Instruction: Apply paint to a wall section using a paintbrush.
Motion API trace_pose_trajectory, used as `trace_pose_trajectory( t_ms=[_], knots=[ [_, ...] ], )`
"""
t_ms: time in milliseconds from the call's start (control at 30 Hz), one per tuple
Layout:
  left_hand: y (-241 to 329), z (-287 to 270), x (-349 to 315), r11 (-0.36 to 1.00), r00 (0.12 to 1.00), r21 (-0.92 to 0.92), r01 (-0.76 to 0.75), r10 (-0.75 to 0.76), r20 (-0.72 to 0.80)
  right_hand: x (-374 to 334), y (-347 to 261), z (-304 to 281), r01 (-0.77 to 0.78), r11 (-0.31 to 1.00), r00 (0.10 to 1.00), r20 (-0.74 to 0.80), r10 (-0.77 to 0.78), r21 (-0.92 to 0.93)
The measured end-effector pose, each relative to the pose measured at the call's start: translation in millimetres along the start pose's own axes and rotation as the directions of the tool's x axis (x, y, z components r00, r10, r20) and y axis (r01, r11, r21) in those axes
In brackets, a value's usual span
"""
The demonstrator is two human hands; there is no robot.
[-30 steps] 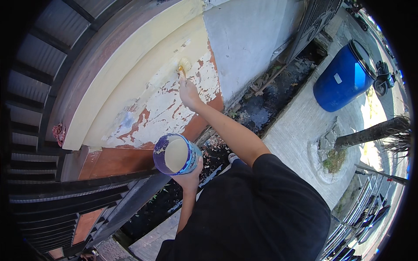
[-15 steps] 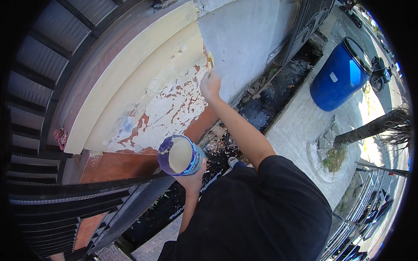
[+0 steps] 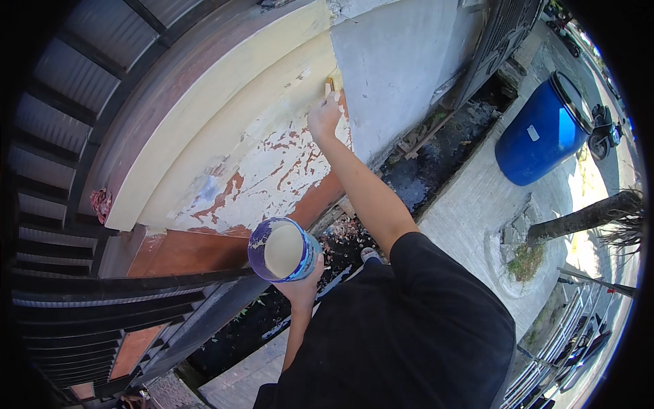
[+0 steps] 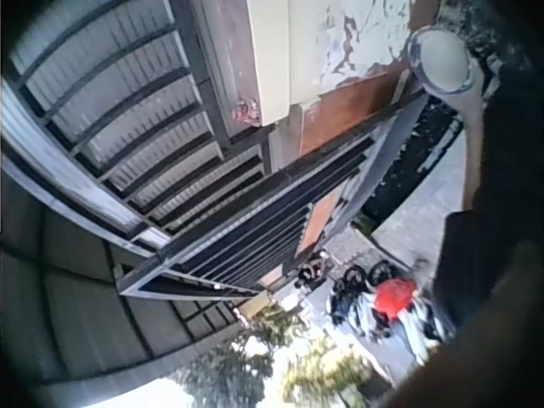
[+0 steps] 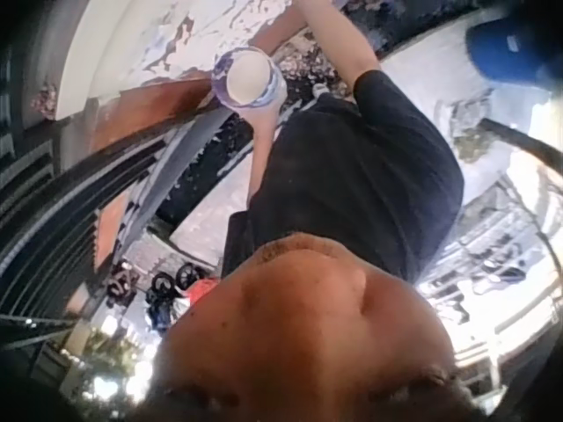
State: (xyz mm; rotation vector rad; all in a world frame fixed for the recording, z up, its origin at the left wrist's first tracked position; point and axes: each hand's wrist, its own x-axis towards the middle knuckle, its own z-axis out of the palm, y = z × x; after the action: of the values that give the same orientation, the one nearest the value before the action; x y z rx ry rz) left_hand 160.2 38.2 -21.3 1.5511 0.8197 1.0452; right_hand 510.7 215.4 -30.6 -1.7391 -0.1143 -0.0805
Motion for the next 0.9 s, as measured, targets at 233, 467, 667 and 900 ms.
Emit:
trace_pose_trajectory(
  t_ms=[233, 467, 667, 900],
  knots=[
    [-0.5, 0.2, 2.5, 0.998, 0.999, -0.028, 0.049, -0.049, -0.001, -40.9, 2.3, -40.4, -0.027, 0.996, 0.907, 0.422, -0.012, 0.085],
    [-2.2, 13.1, 11.1, 0.998, 0.998, -0.035, -0.059, 0.06, 0.021, -34.1, 27.5, -88.0, -0.113, 0.983, 0.951, 0.301, 0.064, 0.147],
    [8.1, 10.0, 3.6, 0.998, 0.999, -0.031, -0.048, 0.048, 0.012, 30.1, 36.1, -67.3, -0.105, 0.988, 0.978, 0.192, 0.083, 0.11],
    [7.8, 9.0, 6.1, 0.998, 0.996, -0.004, -0.067, 0.067, -0.058, -18.5, 32.4, -22.8, 0.028, 0.995, 0.971, 0.235, -0.051, 0.1]
  ],
)
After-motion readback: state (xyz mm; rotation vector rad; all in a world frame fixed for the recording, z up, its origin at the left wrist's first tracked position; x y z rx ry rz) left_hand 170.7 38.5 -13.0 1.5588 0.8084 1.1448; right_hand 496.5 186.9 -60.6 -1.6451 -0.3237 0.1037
